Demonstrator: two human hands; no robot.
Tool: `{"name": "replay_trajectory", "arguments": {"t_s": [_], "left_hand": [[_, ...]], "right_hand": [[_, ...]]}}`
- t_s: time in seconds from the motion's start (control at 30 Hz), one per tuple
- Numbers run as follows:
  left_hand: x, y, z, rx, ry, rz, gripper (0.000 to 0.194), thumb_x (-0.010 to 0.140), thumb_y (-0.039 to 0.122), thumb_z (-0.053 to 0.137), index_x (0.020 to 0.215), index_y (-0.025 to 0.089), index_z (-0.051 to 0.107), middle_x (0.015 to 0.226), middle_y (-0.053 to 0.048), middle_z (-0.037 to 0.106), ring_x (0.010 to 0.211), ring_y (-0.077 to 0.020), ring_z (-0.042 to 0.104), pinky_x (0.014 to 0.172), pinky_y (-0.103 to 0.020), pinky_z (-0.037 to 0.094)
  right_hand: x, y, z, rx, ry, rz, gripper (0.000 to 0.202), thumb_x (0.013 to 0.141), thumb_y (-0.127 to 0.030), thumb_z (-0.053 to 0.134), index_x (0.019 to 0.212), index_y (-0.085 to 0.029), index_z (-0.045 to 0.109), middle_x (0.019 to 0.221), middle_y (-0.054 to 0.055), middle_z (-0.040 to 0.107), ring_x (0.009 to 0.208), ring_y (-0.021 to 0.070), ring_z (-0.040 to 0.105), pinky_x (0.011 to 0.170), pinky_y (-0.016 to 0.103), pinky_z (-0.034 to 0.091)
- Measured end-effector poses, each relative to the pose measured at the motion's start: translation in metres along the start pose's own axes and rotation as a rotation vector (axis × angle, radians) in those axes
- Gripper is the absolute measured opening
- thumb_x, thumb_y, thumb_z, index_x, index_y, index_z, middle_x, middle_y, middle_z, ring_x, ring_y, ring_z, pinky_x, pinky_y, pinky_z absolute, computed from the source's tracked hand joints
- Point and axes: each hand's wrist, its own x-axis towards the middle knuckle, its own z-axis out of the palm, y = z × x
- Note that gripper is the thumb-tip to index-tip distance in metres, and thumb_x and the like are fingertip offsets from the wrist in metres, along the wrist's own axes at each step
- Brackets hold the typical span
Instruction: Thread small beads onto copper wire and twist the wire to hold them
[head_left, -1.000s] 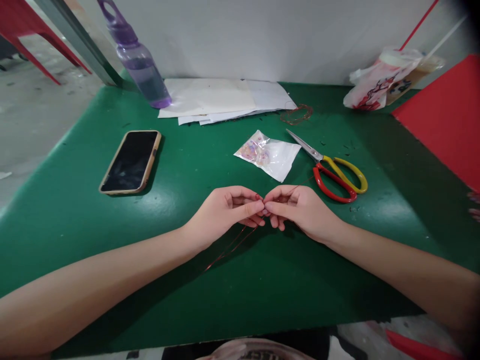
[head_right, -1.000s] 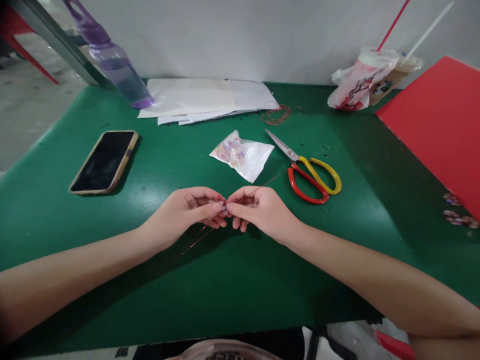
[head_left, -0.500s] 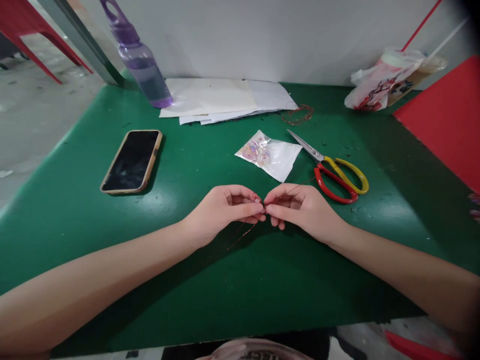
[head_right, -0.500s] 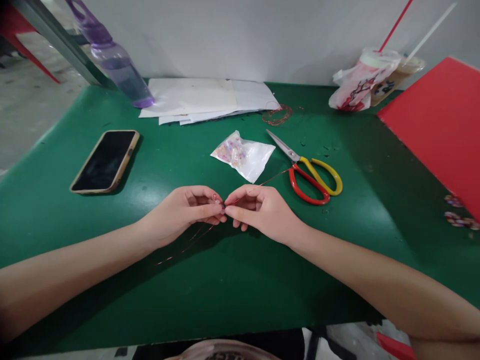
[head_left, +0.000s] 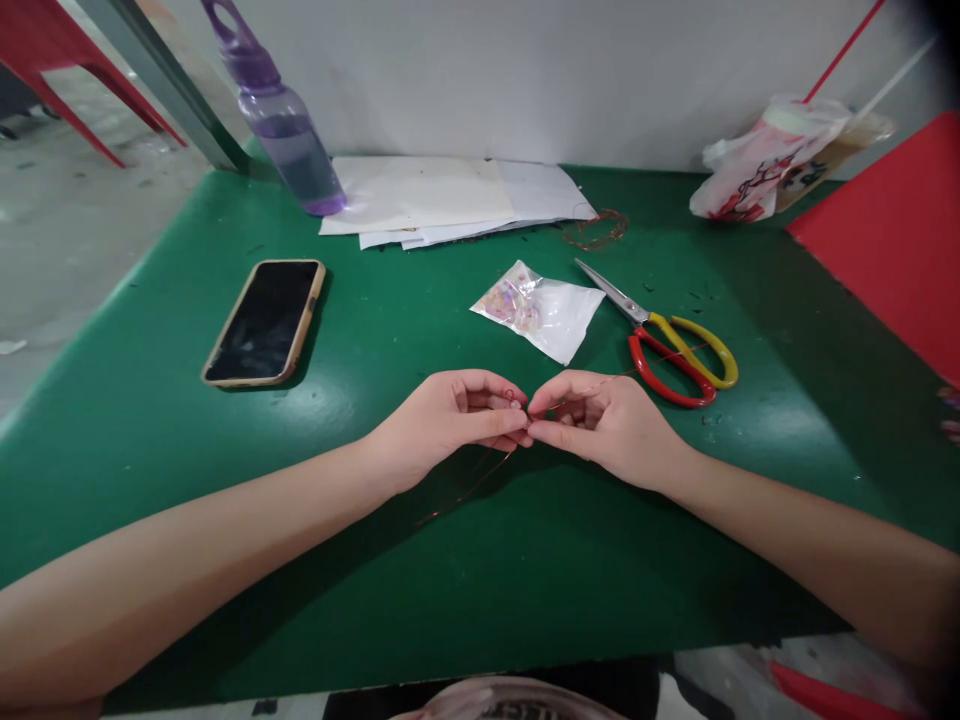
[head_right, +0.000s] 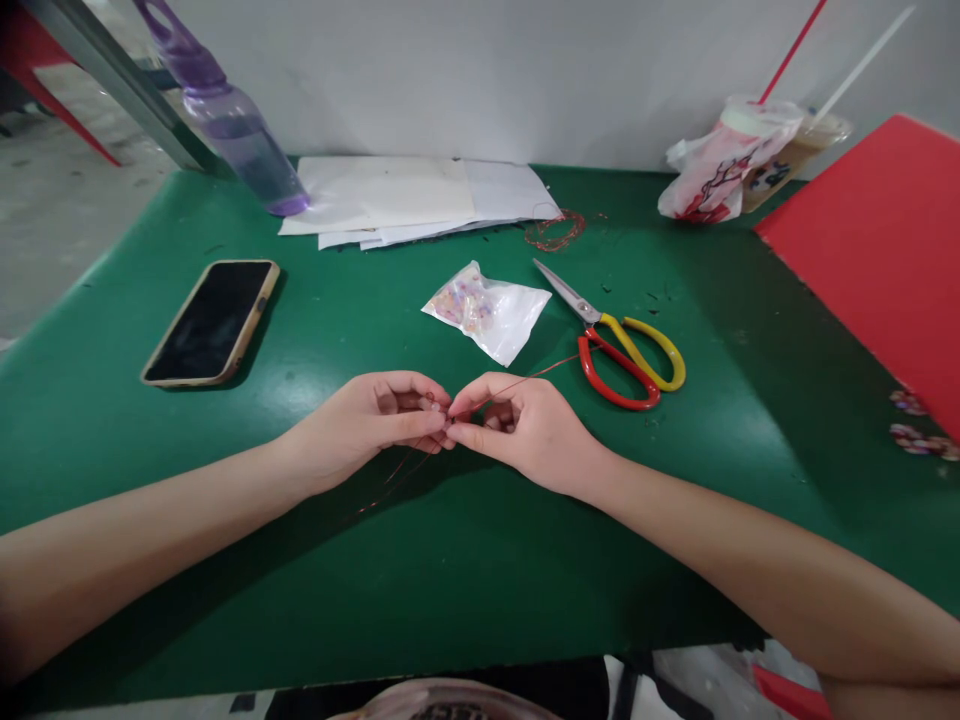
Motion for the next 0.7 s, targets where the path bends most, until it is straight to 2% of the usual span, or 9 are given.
{"name": "replay_trajectory", "arguments": {"t_s": [0.1,0.23,0.47,0.7], "left_hand": [[0.0,0.002,0.0,0.006,-0.017,-0.024,0.021,0.075,0.025,0.067,0.092,0.013,0.061,0.081,-0.004,0.068,0.075,-0.0134,0.066,0.073,-0.025,0.053],[0.0,0.003,0.0,0.013,-0.036,-0.044,0.024,0.08,0.035,0.06,0.077,0.012,0.063,0.07,-0.003,0.066,0.069,-0.0142,0.066,0.067,-0.025,0.053],[0.0,0.005,-0.001,0.125,-0.083,-0.098,0.017,0.073,0.027,0.068,0.08,0.012,0.066,0.069,-0.005,0.07,0.069,-0.0155,0.068,0.068,-0.027,0.054],[-0.001,0.013,0.0,0.163,-0.172,-0.157,0.018,0.075,0.028,0.066,0.077,0.011,0.067,0.071,-0.006,0.07,0.07,-0.0161,0.068,0.067,-0.026,0.054]], "right_hand": [[0.0,0.0,-0.002,-0.029,0.009,-0.009,0.019,0.071,-0.031,0.069,0.085,-0.021,0.062,0.079,0.001,0.064,0.059,0.0091,0.054,0.051,0.021,0.042],[-0.002,-0.002,-0.003,-0.058,-0.003,-0.027,0.021,0.071,-0.032,0.068,0.087,-0.02,0.063,0.08,0.001,0.064,0.054,0.0076,0.049,0.047,0.021,0.039],[-0.005,-0.005,-0.004,-0.121,-0.051,-0.051,0.016,0.073,-0.03,0.066,0.085,-0.02,0.063,0.06,-0.002,0.056,0.05,0.0075,0.044,0.045,0.02,0.035],[-0.005,-0.008,-0.006,-0.194,-0.087,-0.101,0.013,0.073,-0.028,0.066,0.083,-0.02,0.064,0.065,-0.002,0.056,0.051,0.0067,0.044,0.044,0.02,0.035]]}}
